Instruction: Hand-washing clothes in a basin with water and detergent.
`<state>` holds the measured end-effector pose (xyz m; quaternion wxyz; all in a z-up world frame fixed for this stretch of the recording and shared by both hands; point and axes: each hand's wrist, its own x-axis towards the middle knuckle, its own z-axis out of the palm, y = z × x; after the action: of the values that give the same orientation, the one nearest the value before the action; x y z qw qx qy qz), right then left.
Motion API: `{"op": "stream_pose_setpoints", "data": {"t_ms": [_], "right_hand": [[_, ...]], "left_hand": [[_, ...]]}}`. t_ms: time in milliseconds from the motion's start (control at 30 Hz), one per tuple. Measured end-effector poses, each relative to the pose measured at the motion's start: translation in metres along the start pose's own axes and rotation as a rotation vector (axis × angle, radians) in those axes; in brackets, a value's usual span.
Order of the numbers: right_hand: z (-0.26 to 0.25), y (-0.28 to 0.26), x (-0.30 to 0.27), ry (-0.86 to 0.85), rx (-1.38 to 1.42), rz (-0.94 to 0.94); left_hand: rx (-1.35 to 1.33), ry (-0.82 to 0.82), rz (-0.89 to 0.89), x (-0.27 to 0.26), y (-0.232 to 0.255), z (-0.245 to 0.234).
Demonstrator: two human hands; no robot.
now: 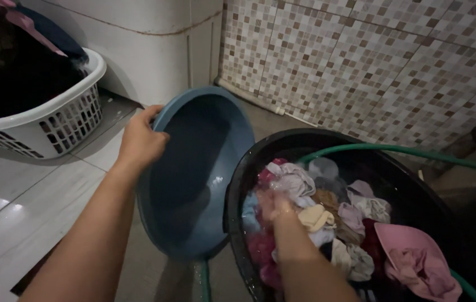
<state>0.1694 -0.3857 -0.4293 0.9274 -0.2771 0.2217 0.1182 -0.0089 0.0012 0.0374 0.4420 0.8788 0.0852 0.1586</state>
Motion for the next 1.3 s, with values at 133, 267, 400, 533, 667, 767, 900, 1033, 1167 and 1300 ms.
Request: {"op": "stream_pose_setpoints", "data": {"t_ms": [133,267,400,533,667,767,900,1033,1167,1300], "right_hand": [[-0.002,0.005,-0.009,0.142,-0.065,-0.096],[0.108,0.012,-0.046,-0.103,0.211,-0.233],[0.338,0.009,-0.250,-0.670,-0.180,0.046],[0.362,0.000,-0.276,-0.792,-0.337,0.086],[0.246,-0.010,-0.179,-0.244,-0.270,-0.173],[0.127,0.006,-0.120,0.045,-0.224,-0.144],[0.012,0.039,-0.025,0.092,-0.250,-0.078],[0.170,0.037,-0.104,-0.025,0.136,-0.242],[0.320,0.018,-0.269,-0.464,-0.177,-0.042],[0.316,0.016,-0.260,-0.604,-0.417,-0.063]], "left_hand": [[-0.118,0.003,-0.077,-0.009,0.006,-0.007],[-0.122,0.113,0.062,-0.001,-0.028,0.000],[-0.249,0.212,0.143,-0.003,-0.049,0.014],[-0.335,0.300,0.416,0.005,-0.068,0.029],[-0.331,0.297,0.134,-0.016,-0.035,0.017],[-0.310,0.346,0.215,-0.018,-0.034,0.022],[-0.308,0.417,0.478,-0.018,-0.038,0.035],[-0.381,0.251,0.154,-0.036,-0.006,0.034],[-0.032,0.403,0.702,-0.037,-0.011,0.057],[0.156,0.357,0.788,-0.038,-0.006,0.068]]}}
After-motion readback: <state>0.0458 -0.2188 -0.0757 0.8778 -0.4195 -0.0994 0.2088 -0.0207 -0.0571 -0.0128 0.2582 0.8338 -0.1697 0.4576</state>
